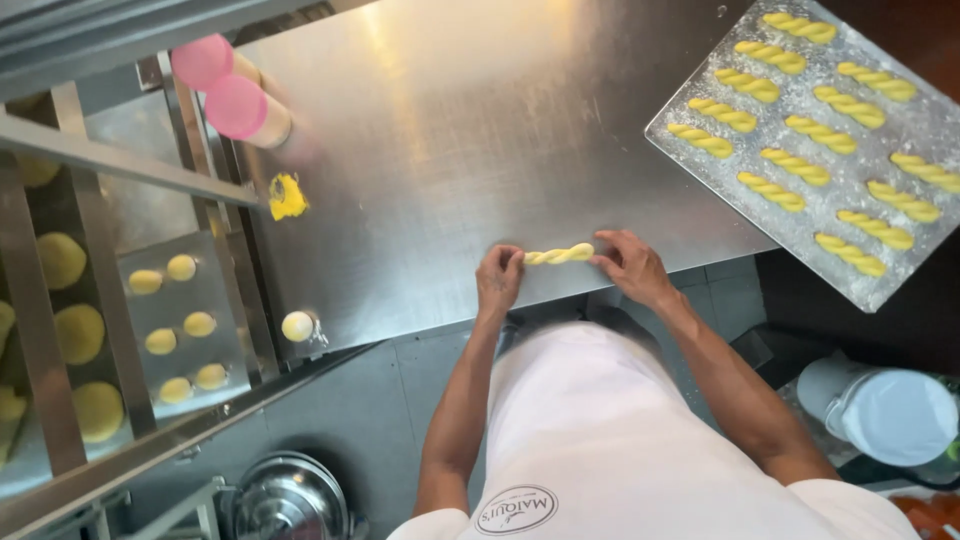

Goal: Manually twisting strips of dough into a spiral shape and arranging them on a baking tray in a bakery.

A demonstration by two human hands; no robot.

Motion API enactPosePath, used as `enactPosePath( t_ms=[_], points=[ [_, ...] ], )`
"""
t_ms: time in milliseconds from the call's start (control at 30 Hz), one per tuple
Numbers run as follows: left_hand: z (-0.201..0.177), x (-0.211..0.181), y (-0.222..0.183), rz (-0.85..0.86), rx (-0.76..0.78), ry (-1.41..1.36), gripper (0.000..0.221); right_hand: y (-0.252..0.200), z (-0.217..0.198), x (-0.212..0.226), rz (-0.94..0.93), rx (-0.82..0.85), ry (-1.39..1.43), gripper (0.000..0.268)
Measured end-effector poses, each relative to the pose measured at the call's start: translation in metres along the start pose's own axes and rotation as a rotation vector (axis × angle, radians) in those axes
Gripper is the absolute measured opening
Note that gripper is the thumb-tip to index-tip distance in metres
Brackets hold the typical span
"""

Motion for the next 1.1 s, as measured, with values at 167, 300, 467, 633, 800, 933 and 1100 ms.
enactPosePath(
  t_ms=[167,300,467,633,800,933,1100],
  points=[
    [-0.001,-0.011,-0.017,-0.057,-0.064,-0.009,0.013,0.003,0.010,0.018,-0.337,0.034,-0.181,0.045],
    [0.005,-0.015,-0.024,-0.064,-0.129,-0.016,0.017,0.013,0.003,0.021,-0.452,0.088,-0.063,0.024],
    [0.005,-0.036,-0.030,-0.142,-0.250,-0.205,0.017,0.031,-0.017,0.021,-0.244,0.263,0.118,0.013],
    [0.008,-0.038,-0.031,-0.239,-0.266,-0.232,0.019,0.030,-0.017,0.007,-0.365,0.093,-0.163,0.016],
    [0.015,-0.019,-0.022,-0.225,-0.204,-0.333,0.018,0.009,0.000,0.025,-0.517,-0.014,-0.186,0.032],
    [0.014,-0.023,-0.015,-0.252,-0.164,-0.392,0.018,0.025,0.007,-0.001,-0.304,0.020,0.144,0.016],
    [0.016,-0.006,-0.006,-0.295,-0.123,-0.396,0.020,0.028,-0.011,0.008,-0.243,-0.028,-0.002,0.011]
  ],
)
Point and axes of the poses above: each hand's wrist, its own y-axis towards the middle knuckle, its own z-axis out of the palm, x = y × z, the point moved 7 cm from there along y, towards the middle knuckle, and after that the axes turned 7 degrees about -x, right-handed, at the moved point
